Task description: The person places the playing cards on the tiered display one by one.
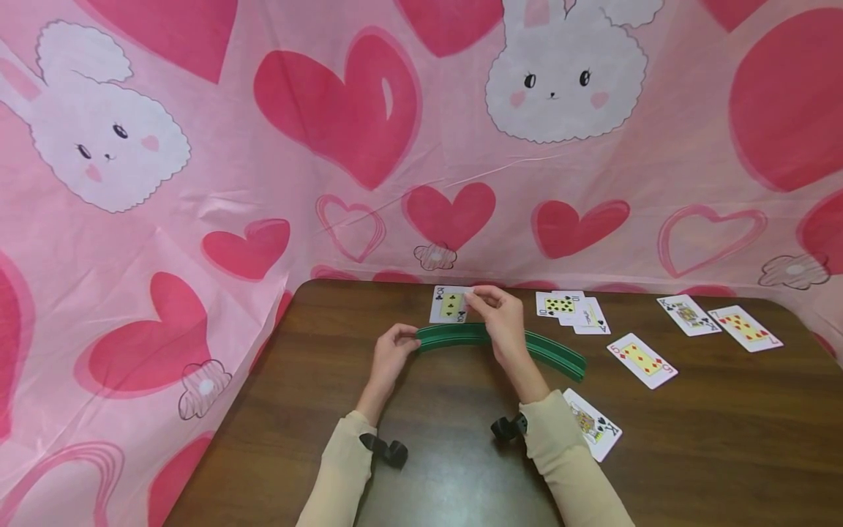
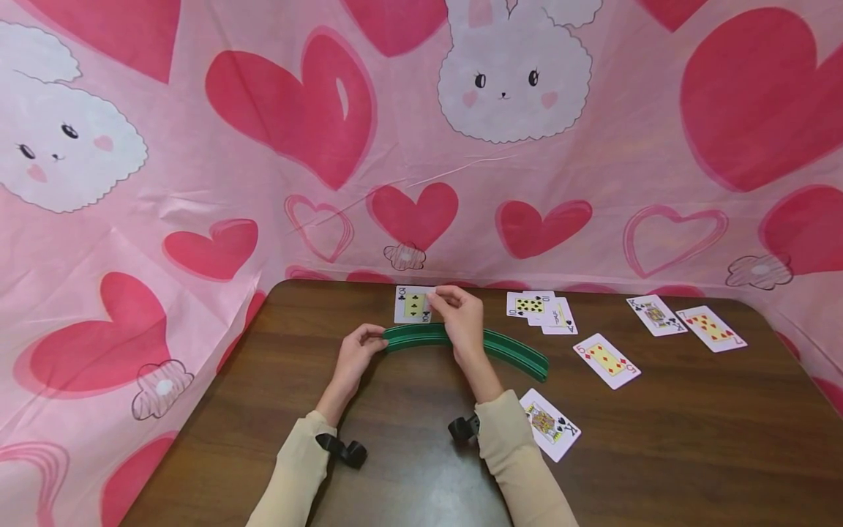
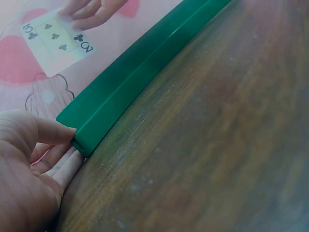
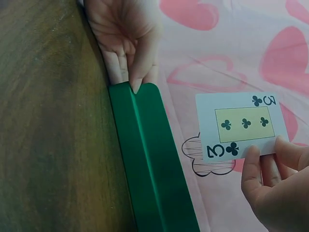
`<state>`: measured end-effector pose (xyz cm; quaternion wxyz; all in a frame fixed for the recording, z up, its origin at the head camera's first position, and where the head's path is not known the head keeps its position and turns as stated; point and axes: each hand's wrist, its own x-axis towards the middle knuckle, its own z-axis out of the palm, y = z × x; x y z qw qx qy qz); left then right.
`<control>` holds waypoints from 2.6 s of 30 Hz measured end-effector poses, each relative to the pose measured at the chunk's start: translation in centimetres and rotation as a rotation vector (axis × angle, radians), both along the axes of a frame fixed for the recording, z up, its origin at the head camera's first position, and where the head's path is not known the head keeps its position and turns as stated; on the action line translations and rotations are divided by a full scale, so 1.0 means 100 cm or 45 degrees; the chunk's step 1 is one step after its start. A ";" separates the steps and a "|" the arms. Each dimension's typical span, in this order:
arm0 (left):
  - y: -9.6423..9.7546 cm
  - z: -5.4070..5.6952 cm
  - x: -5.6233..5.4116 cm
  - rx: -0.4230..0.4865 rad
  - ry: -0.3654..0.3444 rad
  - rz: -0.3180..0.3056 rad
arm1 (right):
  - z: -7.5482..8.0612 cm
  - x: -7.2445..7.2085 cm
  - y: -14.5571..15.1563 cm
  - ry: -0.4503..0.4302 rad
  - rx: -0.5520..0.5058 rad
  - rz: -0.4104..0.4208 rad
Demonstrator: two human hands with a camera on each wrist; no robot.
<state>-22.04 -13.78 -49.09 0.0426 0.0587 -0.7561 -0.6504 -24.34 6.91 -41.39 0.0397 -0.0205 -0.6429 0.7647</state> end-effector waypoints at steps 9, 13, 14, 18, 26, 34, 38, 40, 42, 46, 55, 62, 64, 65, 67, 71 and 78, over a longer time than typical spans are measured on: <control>-0.001 -0.001 0.001 -0.017 0.012 -0.005 | -0.005 0.002 -0.004 -0.008 0.050 0.037; 0.000 -0.001 0.001 -0.031 0.013 -0.001 | -0.007 0.001 -0.005 -0.014 0.064 0.052; 0.000 -0.001 0.001 -0.032 0.013 0.000 | -0.008 0.001 -0.006 -0.017 0.070 0.053; 0.000 0.000 0.001 -0.030 0.009 -0.003 | -0.010 0.000 -0.007 -0.028 0.087 0.058; 0.001 0.000 0.002 -0.018 -0.003 0.000 | -0.011 0.000 -0.007 -0.023 0.107 0.088; 0.000 -0.002 0.000 -0.020 -0.003 0.010 | -0.012 0.000 -0.010 0.037 0.122 0.109; 0.000 -0.001 0.000 0.000 -0.007 0.006 | -0.012 0.001 -0.011 0.046 0.133 0.120; 0.000 0.000 0.000 0.009 0.001 0.003 | -0.013 0.001 -0.011 0.051 0.139 0.127; 0.000 0.000 0.000 0.015 0.008 0.001 | -0.013 0.001 -0.012 0.061 0.134 0.136; 0.001 0.001 0.000 -0.002 0.003 0.012 | -0.014 0.000 -0.012 0.081 0.147 0.150; 0.001 0.000 0.001 -0.012 0.011 0.008 | -0.018 0.001 -0.013 0.070 0.171 0.148; 0.001 0.001 0.000 -0.014 -0.005 0.012 | -0.019 -0.001 -0.012 0.063 0.166 0.130; 0.001 0.001 0.000 -0.013 -0.006 0.014 | -0.019 -0.001 -0.012 0.064 0.157 0.131; 0.001 0.001 0.000 -0.010 -0.005 0.015 | -0.019 -0.001 -0.012 0.064 0.156 0.131; 0.001 0.001 0.000 0.003 0.001 0.012 | -0.018 -0.001 -0.012 0.077 0.141 0.142; 0.002 0.002 0.000 0.033 0.015 0.004 | -0.017 0.001 -0.012 0.103 0.111 0.164; 0.002 0.001 0.000 0.028 0.025 0.006 | -0.018 0.000 -0.012 0.090 0.117 0.174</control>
